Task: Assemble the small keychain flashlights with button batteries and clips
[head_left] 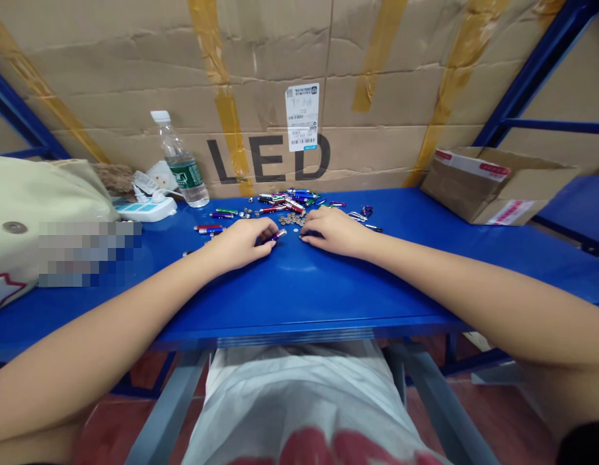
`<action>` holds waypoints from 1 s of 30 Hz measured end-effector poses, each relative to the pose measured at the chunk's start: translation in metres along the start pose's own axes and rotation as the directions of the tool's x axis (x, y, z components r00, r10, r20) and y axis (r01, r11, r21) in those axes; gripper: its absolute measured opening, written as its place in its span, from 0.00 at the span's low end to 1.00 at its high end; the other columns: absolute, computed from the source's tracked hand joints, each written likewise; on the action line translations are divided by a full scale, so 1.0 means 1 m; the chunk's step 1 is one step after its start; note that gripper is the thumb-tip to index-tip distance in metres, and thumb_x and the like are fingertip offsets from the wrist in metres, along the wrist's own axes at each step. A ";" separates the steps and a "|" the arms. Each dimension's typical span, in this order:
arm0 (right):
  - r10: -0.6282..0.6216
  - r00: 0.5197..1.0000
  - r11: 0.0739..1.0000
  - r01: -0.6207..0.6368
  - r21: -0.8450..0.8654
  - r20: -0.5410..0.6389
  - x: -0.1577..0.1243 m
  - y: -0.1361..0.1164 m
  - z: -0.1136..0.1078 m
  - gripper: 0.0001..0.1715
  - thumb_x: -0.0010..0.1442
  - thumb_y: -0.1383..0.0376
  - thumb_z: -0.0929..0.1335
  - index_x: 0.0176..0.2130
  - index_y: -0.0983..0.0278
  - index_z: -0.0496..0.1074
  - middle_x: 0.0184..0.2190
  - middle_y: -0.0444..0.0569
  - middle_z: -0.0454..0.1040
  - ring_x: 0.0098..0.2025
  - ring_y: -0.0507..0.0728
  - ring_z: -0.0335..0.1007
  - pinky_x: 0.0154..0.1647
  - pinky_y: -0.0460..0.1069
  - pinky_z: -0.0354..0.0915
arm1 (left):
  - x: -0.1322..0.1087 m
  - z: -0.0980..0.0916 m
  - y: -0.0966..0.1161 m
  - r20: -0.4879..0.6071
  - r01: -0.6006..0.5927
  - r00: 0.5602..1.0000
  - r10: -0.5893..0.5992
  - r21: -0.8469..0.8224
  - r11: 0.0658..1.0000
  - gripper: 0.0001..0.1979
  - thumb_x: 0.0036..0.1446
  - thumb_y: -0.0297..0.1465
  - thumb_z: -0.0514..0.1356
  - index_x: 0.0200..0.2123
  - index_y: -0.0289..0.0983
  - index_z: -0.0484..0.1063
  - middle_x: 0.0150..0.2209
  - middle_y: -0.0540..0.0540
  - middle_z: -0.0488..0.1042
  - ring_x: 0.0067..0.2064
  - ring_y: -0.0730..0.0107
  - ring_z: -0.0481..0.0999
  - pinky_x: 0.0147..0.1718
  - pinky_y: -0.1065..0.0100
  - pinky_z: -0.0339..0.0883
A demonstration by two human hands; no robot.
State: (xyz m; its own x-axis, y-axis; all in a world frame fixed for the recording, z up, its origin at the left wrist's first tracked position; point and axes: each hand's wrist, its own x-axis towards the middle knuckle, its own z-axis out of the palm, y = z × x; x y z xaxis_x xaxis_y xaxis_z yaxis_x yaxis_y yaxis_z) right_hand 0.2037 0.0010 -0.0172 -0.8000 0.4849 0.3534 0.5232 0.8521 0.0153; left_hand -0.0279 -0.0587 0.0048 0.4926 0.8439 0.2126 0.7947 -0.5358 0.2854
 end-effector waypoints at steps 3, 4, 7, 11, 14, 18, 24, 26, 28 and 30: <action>0.014 1.000 1.000 -0.015 0.019 0.007 0.001 0.000 0.001 0.12 0.61 0.64 0.65 0.40 0.63 0.77 0.41 0.53 0.73 0.44 0.59 0.67 0.47 0.54 0.61 | 0.001 0.002 0.000 -0.014 -0.020 1.000 0.020 0.013 1.000 0.12 0.56 0.33 0.54 0.43 0.37 0.70 0.42 0.45 0.77 0.43 0.63 0.76 0.46 0.63 0.69; 0.021 1.000 0.999 -0.021 0.035 0.008 0.002 0.000 0.001 0.11 0.60 0.65 0.65 0.40 0.63 0.77 0.41 0.53 0.73 0.44 0.59 0.67 0.47 0.53 0.61 | 0.001 0.003 0.001 -0.015 -0.028 0.999 0.028 0.022 0.999 0.12 0.56 0.32 0.54 0.43 0.37 0.70 0.43 0.45 0.77 0.44 0.63 0.76 0.47 0.62 0.68; 0.031 1.000 0.992 -0.031 0.119 -0.001 0.002 -0.003 -0.001 0.09 0.57 0.67 0.67 0.37 0.64 0.77 0.39 0.52 0.72 0.44 0.58 0.67 0.47 0.53 0.62 | 0.001 0.003 0.002 -0.014 -0.033 0.999 0.033 0.035 0.999 0.12 0.57 0.32 0.54 0.43 0.37 0.69 0.44 0.45 0.77 0.45 0.62 0.75 0.48 0.61 0.68; 0.053 0.986 0.960 -0.007 0.281 -0.156 0.001 -0.008 -0.008 0.07 0.57 0.66 0.67 0.36 0.63 0.76 0.38 0.51 0.71 0.44 0.58 0.66 0.48 0.54 0.63 | 0.001 0.003 0.003 -0.034 -0.025 0.999 0.024 -0.020 0.999 0.11 0.57 0.32 0.54 0.43 0.37 0.69 0.43 0.45 0.77 0.45 0.63 0.76 0.47 0.62 0.68; 0.071 0.959 0.939 0.028 0.343 -0.273 0.001 -0.013 -0.014 0.08 0.58 0.65 0.67 0.37 0.63 0.75 0.36 0.50 0.69 0.41 0.56 0.67 0.46 0.54 0.63 | 0.000 0.004 0.001 -0.045 -0.044 0.998 0.040 -0.079 0.996 0.10 0.59 0.33 0.54 0.43 0.37 0.68 0.43 0.46 0.77 0.45 0.65 0.76 0.48 0.63 0.68; 0.044 0.948 0.929 0.078 0.363 -0.316 0.001 -0.020 -0.017 0.08 0.59 0.65 0.67 0.38 0.63 0.75 0.35 0.49 0.69 0.40 0.56 0.66 0.45 0.53 0.63 | 0.001 0.005 0.000 -0.049 -0.066 0.997 0.061 -0.114 0.991 0.10 0.59 0.34 0.54 0.43 0.37 0.67 0.43 0.45 0.77 0.45 0.64 0.76 0.48 0.63 0.68; 0.002 0.959 0.927 0.104 0.359 -0.283 0.003 -0.020 -0.010 0.09 0.60 0.63 0.67 0.39 0.62 0.75 0.36 0.49 0.68 0.42 0.56 0.64 0.46 0.53 0.62 | 0.000 0.004 0.003 -0.033 -0.067 0.997 0.063 -0.129 0.989 0.11 0.59 0.34 0.54 0.43 0.38 0.67 0.43 0.45 0.77 0.45 0.65 0.76 0.47 0.64 0.68; -0.001 0.960 0.930 0.103 0.352 -0.280 0.003 -0.019 -0.010 0.09 0.60 0.63 0.66 0.40 0.62 0.75 0.36 0.49 0.67 0.41 0.56 0.64 0.45 0.53 0.62 | 0.000 0.004 0.003 -0.029 -0.060 0.998 0.057 -0.140 0.988 0.11 0.59 0.35 0.54 0.44 0.37 0.67 0.43 0.45 0.77 0.46 0.64 0.76 0.47 0.64 0.68; 0.001 0.958 0.934 0.101 0.343 -0.286 0.003 -0.018 -0.009 0.10 0.60 0.62 0.66 0.40 0.62 0.75 0.36 0.49 0.67 0.41 0.56 0.64 0.45 0.53 0.62 | 0.000 0.004 0.003 -0.026 -0.053 0.998 0.050 -0.153 0.987 0.11 0.59 0.35 0.54 0.44 0.37 0.67 0.43 0.45 0.77 0.46 0.64 0.76 0.47 0.63 0.68; 0.005 0.954 0.936 0.101 0.338 -0.299 0.003 -0.018 -0.009 0.09 0.60 0.63 0.66 0.40 0.62 0.75 0.36 0.49 0.68 0.41 0.56 0.64 0.45 0.52 0.62 | 0.000 0.005 0.003 -0.029 -0.057 0.998 0.053 -0.163 0.985 0.11 0.59 0.35 0.54 0.44 0.37 0.66 0.43 0.45 0.77 0.45 0.64 0.76 0.47 0.63 0.68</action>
State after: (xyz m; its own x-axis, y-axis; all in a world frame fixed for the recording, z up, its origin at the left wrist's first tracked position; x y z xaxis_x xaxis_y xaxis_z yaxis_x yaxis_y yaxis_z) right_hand 0.1940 -0.0148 -0.0079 -0.6728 0.4077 0.6173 0.3090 0.9130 -0.2663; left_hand -0.0234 -0.0604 0.0011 0.5238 0.8131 0.2541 0.6966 -0.5805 0.4215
